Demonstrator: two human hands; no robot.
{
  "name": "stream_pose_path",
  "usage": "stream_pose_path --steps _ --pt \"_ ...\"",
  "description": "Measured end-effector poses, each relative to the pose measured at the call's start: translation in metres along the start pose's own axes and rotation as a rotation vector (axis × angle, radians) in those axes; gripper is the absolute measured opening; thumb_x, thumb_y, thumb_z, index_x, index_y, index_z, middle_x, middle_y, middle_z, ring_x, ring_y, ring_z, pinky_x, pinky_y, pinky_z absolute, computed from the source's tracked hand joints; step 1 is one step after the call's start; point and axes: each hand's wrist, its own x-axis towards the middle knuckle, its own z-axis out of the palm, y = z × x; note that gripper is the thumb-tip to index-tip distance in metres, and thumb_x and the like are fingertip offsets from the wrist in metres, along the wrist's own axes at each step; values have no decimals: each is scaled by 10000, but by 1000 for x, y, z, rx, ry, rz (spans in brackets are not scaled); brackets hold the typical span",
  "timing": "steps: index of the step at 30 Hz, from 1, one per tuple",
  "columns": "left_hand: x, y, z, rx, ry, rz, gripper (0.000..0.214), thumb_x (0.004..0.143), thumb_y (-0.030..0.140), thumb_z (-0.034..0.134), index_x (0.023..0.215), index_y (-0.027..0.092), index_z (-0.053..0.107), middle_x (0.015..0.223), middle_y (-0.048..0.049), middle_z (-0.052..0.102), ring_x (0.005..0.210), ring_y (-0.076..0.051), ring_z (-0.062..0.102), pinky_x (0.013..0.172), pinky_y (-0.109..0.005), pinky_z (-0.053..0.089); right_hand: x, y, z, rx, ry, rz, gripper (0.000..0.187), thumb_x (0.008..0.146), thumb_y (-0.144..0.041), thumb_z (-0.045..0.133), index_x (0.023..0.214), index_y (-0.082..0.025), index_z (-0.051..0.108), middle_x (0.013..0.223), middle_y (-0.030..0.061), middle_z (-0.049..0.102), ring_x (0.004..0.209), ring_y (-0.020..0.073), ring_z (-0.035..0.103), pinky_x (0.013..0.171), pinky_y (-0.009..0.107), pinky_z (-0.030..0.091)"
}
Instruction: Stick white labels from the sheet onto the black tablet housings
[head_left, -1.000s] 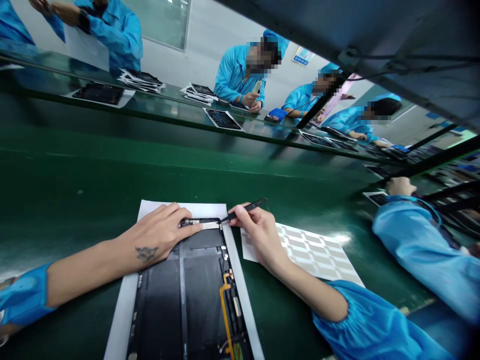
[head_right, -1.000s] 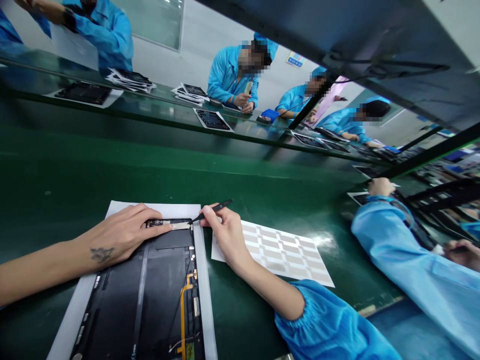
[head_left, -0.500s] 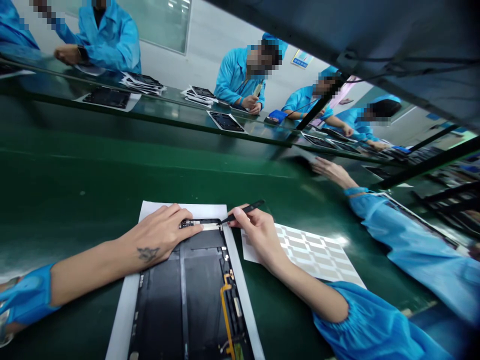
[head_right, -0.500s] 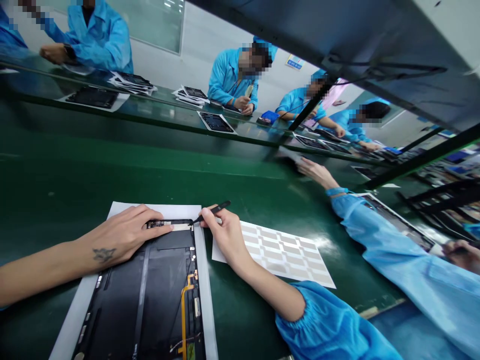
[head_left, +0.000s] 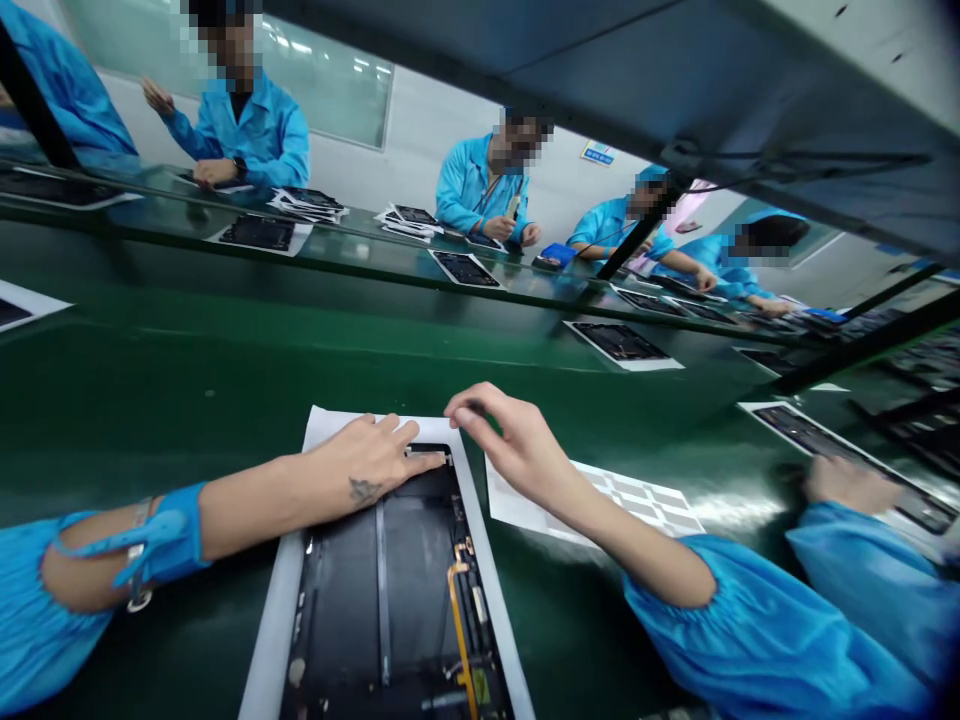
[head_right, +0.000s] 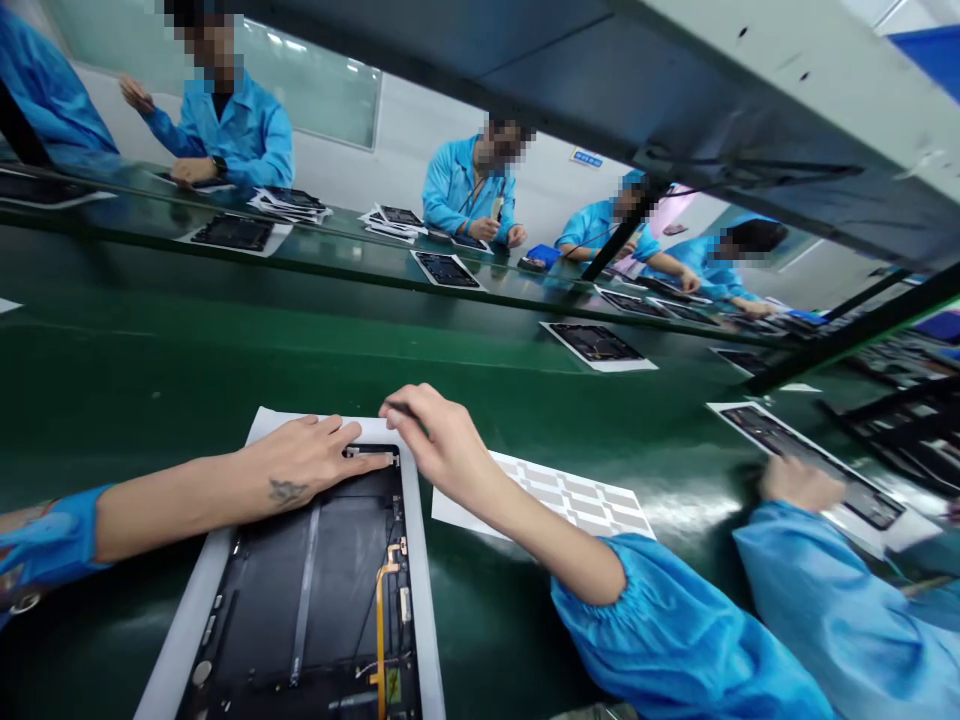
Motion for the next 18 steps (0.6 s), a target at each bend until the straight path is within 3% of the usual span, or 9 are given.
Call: stream_pose_path --steps 3,9,18 --pt "-14 -10 13 -73 62 20 437 909 99 493 1335 169 565 1020 -105 671 899 -240 667 785 -352 552 15 4 9 -270 -251 -159 136 901 -95 539 882 -178 645 871 71 643 845 213 543 725 334 389" --pt "-40 -25 37 -300 386 57 377 928 54 372 1184 111 642 1193 -111 697 1132 -200 646 991 -327 524 31 0 25 -473 -581 -214 119 861 -62 583 833 -159 645 915 74 606 856 201 502 708 320 312" --pt "-36 -19 36 -304 382 62 373 908 57 389 1154 76 668 1174 -129 708 1128 -235 654 1005 -341 519 42 -17 27 -685 -787 -276 127 883 -70 521 881 -144 625 935 96 594 863 217 478 666 330 267"
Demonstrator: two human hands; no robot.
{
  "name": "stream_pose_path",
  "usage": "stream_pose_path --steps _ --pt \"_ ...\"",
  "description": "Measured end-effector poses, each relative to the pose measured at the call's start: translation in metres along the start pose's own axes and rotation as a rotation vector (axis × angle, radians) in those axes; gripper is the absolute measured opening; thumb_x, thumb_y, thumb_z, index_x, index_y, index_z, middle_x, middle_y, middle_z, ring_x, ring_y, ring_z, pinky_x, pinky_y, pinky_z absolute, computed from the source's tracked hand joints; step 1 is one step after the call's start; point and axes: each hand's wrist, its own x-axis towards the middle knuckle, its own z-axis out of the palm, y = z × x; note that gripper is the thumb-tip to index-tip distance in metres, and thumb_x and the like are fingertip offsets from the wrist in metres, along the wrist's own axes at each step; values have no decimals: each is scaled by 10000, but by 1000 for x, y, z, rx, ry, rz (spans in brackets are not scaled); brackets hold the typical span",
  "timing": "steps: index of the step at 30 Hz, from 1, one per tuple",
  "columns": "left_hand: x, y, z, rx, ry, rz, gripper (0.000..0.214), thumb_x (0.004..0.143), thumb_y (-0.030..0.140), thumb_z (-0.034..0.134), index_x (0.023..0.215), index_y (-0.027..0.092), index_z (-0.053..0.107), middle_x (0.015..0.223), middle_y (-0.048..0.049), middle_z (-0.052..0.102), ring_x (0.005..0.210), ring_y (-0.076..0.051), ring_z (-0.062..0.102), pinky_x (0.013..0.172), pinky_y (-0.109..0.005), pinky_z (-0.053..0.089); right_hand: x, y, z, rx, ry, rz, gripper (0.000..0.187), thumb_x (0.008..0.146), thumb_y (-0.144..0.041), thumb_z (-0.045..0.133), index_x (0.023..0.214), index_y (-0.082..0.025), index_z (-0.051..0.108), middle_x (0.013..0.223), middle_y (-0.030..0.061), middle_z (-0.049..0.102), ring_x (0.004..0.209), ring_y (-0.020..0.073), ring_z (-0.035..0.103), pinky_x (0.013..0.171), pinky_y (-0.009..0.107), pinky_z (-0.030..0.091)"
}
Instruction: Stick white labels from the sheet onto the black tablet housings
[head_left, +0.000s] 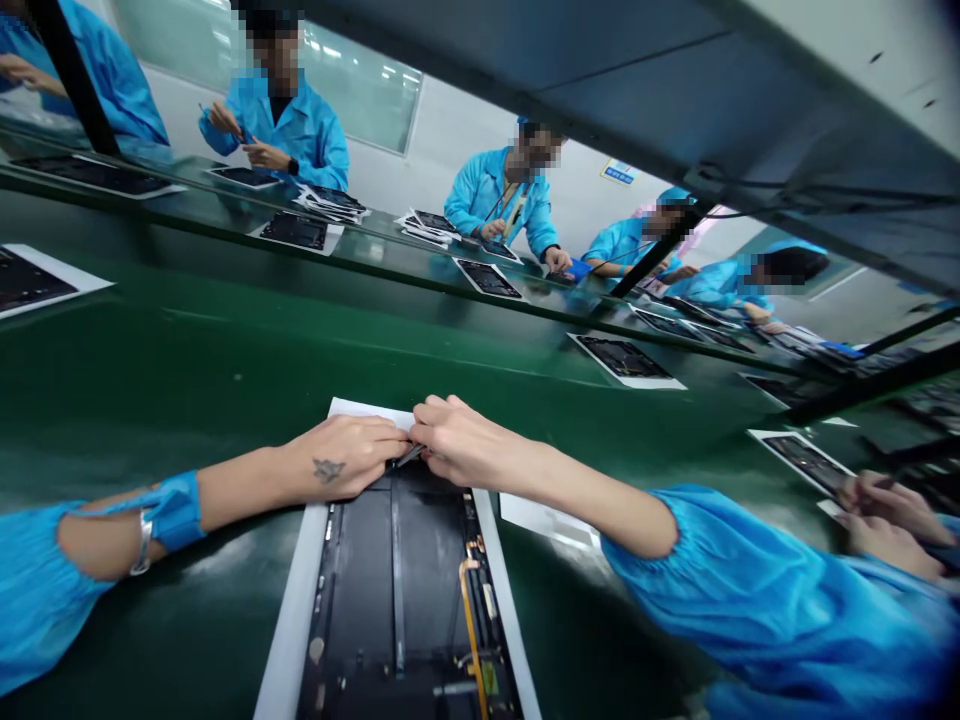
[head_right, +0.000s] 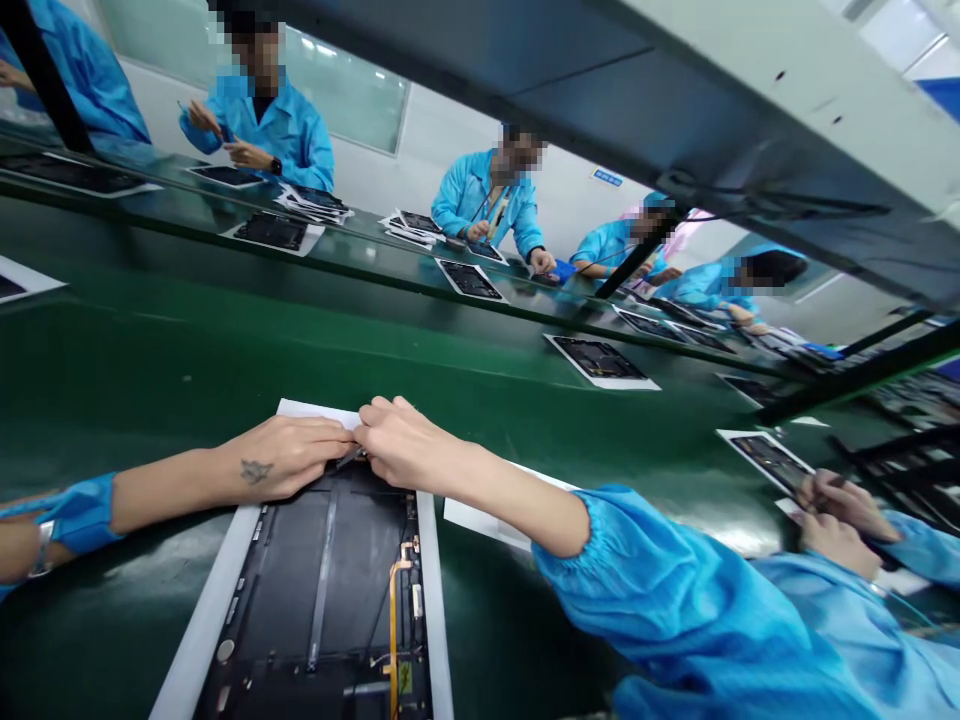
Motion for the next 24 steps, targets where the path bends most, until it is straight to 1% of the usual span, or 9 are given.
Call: stream_pose_path --steps 6,9,11,13,15,16,18,21,24 --pt "-2 0 2 -2 -18 -3 389 902 62 406 1202 107 650 1190 -109 705 1133 -232 647 996 -350 523 -12 10 -5 -27 -91 7 150 863 -36 520 864 -141 627 906 99 600 835 215 481 659 332 295" --pt "-2 0 4 13 12 -1 378 889 61 423 1177 119 660 1173 -105 711 1106 -229 657 987 -346 527 -26 21 4 82 -56 69 112 850 -65 564 810 -152 622 871 83 592 816 208 490 666 324 328" --pt "-1 0 5 25 28 -2 373 880 58 435 1168 122 663 1173 -104 710 1090 -232 662 975 -351 534 -35 23 16 152 87 133 112 857 -75 568 805 -153 629 870 83 594 818 209 500 684 328 355" --pt "0 1 5 24 26 -2 366 873 52 449 1161 119 664 1165 -107 713 1072 -237 669 955 -355 545 -42 20 30 239 310 172 149 880 -65 539 850 -154 654 881 87 607 839 215 513 718 339 387" --pt "0 3 3 21 18 -2 354 867 46 459 1144 117 668 1149 -108 718 1057 -239 675 938 -354 553 -47 13 44 358 485 139 198 909 -67 518 948 -165 685 892 82 618 862 214 528 756 347 416" --pt "1 3 2 22 18 -2 350 865 44 462 1136 117 670 1143 -108 719 1051 -239 677 934 -354 555 -49 9 49 411 515 99 211 923 -83 526 1015 -173 694 902 79 619 871 212 536 772 349 428" --pt "1 4 1 33 26 1 348 864 41 462 1133 115 670 1138 -108 721 1052 -238 677 940 -354 554 -52 3 56 446 496 29 247 942 -137 563 1151 -184 687 923 80 607 873 210 544 783 353 440" --pt "1 4 -1 47 30 9 355 859 33 464 1140 108 667 1143 -112 719 1064 -237 674 949 -353 551 -57 2 55 391 396 11 333 938 -173 605 1268 -180 648 948 89 593 861 210 547 772 356 440" --pt "0 4 -1 45 32 10 361 855 32 470 1147 115 666 1155 -109 715 1074 -236 671 958 -355 547 -63 8 50 408 357 62 218 938 -130 577 1113 -169 700 884 73 608 839 209 546 745 340 441"
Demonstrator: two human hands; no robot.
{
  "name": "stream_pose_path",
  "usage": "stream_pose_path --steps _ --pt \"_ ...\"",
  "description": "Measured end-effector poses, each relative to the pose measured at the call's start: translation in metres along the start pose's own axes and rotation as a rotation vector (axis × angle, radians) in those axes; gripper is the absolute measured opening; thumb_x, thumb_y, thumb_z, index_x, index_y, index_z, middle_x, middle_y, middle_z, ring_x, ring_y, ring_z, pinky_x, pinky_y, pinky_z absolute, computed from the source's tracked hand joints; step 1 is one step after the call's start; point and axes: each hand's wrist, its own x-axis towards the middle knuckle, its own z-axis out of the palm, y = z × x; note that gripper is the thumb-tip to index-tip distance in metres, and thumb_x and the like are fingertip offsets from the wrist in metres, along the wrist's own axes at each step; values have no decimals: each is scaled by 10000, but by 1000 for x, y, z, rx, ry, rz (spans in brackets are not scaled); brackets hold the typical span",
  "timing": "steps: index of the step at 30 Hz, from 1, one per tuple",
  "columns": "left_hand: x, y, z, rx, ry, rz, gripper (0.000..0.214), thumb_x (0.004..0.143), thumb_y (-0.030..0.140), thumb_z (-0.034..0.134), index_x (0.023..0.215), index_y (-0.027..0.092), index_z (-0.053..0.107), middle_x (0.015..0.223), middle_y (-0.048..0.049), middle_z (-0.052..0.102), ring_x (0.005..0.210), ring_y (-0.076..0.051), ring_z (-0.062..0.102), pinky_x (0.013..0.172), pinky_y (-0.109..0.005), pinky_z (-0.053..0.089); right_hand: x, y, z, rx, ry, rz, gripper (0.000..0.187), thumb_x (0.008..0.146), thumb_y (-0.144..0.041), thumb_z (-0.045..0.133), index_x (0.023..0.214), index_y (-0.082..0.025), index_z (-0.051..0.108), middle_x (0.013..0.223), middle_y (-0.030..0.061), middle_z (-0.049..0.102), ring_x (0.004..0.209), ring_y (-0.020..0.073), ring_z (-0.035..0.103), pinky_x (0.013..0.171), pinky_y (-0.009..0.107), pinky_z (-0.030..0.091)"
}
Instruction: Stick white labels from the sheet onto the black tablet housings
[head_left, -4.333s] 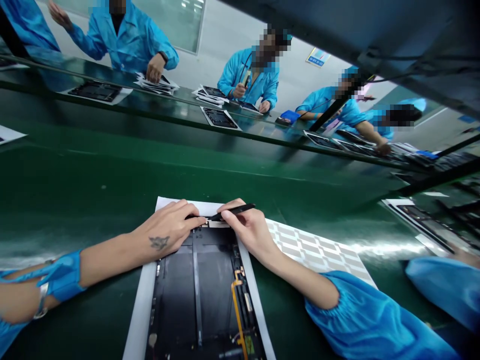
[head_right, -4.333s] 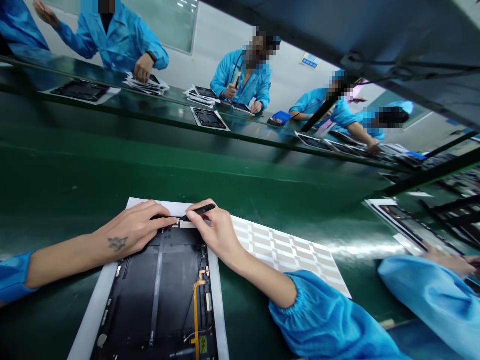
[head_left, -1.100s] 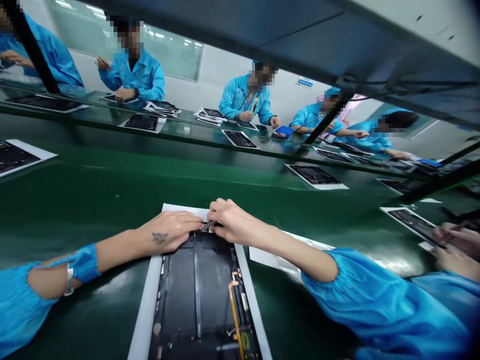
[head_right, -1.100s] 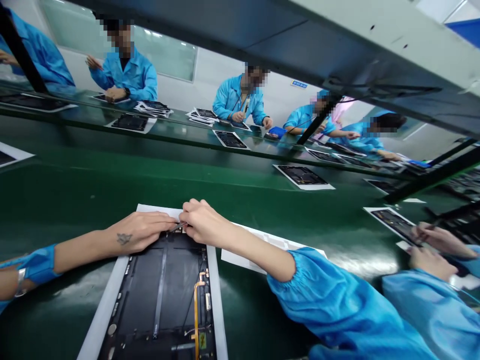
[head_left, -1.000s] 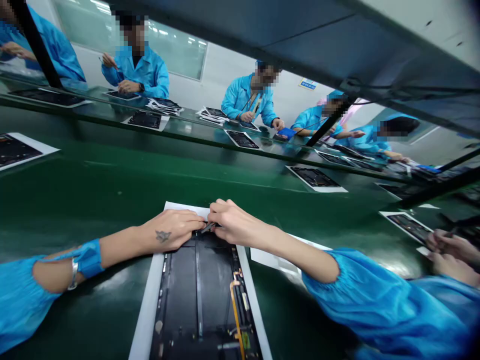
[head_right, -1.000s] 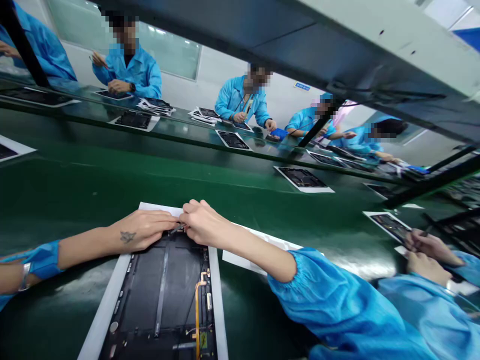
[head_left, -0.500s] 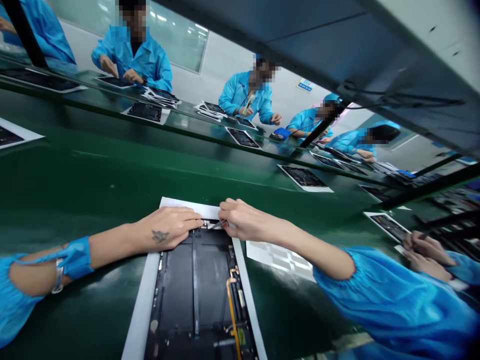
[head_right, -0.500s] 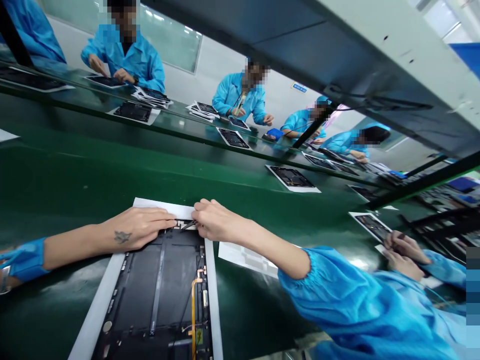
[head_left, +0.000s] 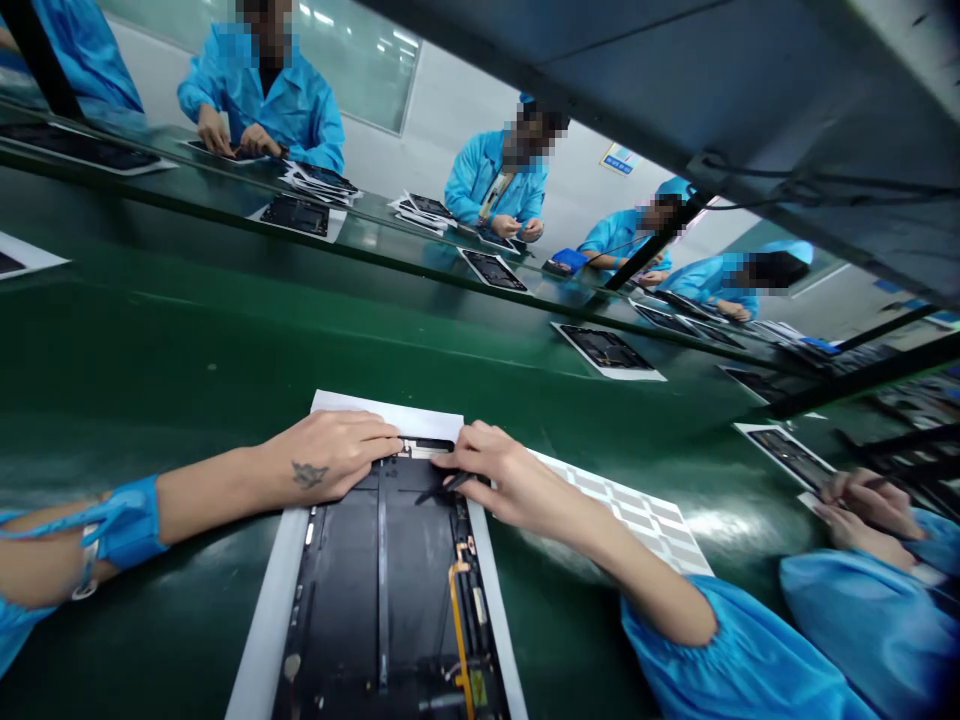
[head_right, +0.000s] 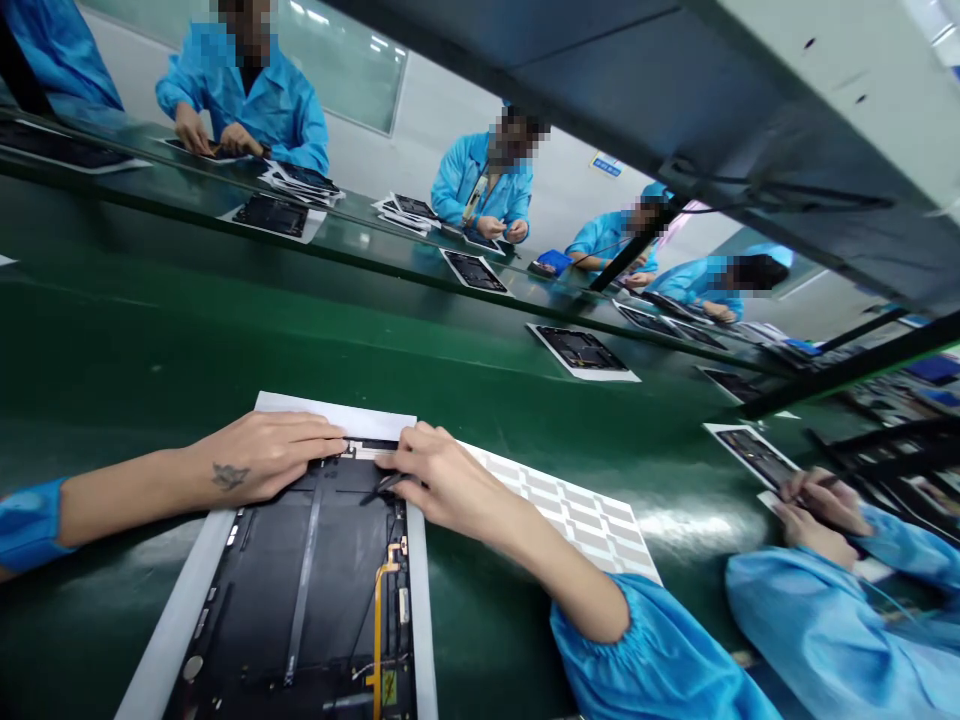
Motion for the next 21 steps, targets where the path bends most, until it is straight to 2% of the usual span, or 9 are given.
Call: stream_pose_path --steps 3,6,9,13,18,21 --pt "0 0 0 -15 8 -4 367 867 32 455 1156 118 666 1154 -110 716 1078 -229 669 964 -349 542 0 3 2 61 149 60 208 950 -100 510 883 -181 689 802 55 606 809 204 539 711 324 443" --pt "1 1 0 -18 14 -11 355 870 32 447 1127 117 675 1128 -110 723 1042 -222 679 928 -332 554 4 2 15 95 255 34 220 967 -109 484 960 -192 687 838 63 609 824 206 536 726 338 452" --pt "1 1 2 -11 22 -6 353 861 32 454 1124 115 674 1127 -103 722 1033 -225 680 926 -333 553 9 0 26 88 254 -10 256 973 -116 488 1101 -213 687 876 69 601 851 213 533 747 358 451" --pt "0 0 2 -27 25 -17 353 862 33 462 1129 132 671 1129 -90 720 1037 -216 672 940 -324 543 11 2 30 67 233 -27 314 971 -111 490 1207 -225 664 906 74 576 866 219 519 751 368 442" --pt "-1 -3 2 -100 12 -31 355 915 37 414 1157 104 664 1132 -112 707 1052 -234 646 931 -359 542 12 5 29 -5 167 -33 290 971 -148 507 1214 -191 661 902 87 560 855 232 488 744 370 435" --pt "-3 -9 3 -188 -6 -70 343 958 59 392 1146 135 668 1117 -94 707 1039 -212 632 923 -342 534 13 5 30 -38 177 -59 262 971 -146 496 1160 -193 670 910 88 580 842 227 484 741 361 425"
